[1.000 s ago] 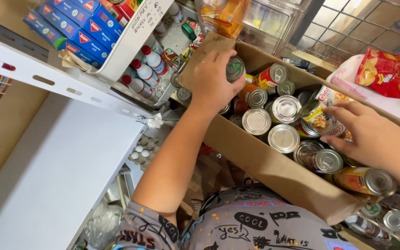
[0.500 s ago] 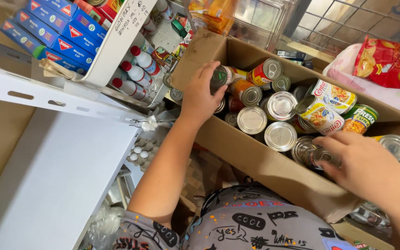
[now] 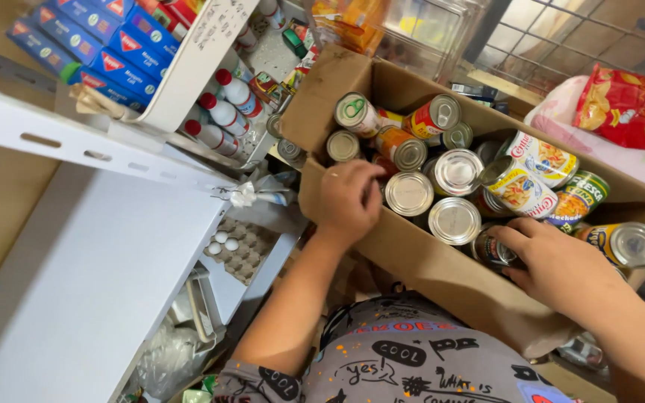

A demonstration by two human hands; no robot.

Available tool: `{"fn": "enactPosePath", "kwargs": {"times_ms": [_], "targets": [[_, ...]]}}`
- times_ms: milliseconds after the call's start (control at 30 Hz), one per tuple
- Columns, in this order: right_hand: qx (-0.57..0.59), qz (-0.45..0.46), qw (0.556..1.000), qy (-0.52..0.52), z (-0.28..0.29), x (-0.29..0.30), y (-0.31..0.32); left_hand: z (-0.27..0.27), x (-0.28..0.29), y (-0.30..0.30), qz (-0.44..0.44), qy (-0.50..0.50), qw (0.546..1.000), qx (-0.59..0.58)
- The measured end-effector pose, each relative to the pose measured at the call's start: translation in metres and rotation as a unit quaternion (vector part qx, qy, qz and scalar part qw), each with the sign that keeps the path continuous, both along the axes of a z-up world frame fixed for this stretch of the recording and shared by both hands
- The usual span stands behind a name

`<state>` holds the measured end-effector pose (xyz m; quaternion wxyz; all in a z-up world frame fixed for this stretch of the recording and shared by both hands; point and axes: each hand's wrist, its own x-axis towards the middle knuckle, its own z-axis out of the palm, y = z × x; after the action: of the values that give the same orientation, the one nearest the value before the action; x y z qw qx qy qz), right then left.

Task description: Organizes and stacks various brands of canned sardines and tuna from a cardboard box onto a metal storage shelf.

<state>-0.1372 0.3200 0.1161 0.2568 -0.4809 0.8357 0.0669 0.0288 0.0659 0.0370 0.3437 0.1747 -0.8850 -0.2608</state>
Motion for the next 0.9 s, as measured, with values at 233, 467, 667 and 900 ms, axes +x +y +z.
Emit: {"fn": "enactPosePath", "kwargs": {"times_ms": [233,467,667,900], "targets": [[-0.042,0.013,0.999,0.015,-0.015,0.003,-0.003,-0.022,0.012,0.005,0.002,0.011,0.999,-0.041],[-0.054,0.013,0.998,0.039,-0.014,0.011,-0.002,-0.034,0.013,0.003,-0.006,0.029,0.990,-0.135],[-0.048,-0.003,0.997,0.057,-0.014,0.017,0.000,-0.038,0.012,0.002,-0.002,0.041,0.987,-0.153],[-0.054,-0.020,0.995,0.078,-0.018,0.021,0.001,-0.037,0.015,0.003,-0.001,0.031,0.989,-0.142]]}}
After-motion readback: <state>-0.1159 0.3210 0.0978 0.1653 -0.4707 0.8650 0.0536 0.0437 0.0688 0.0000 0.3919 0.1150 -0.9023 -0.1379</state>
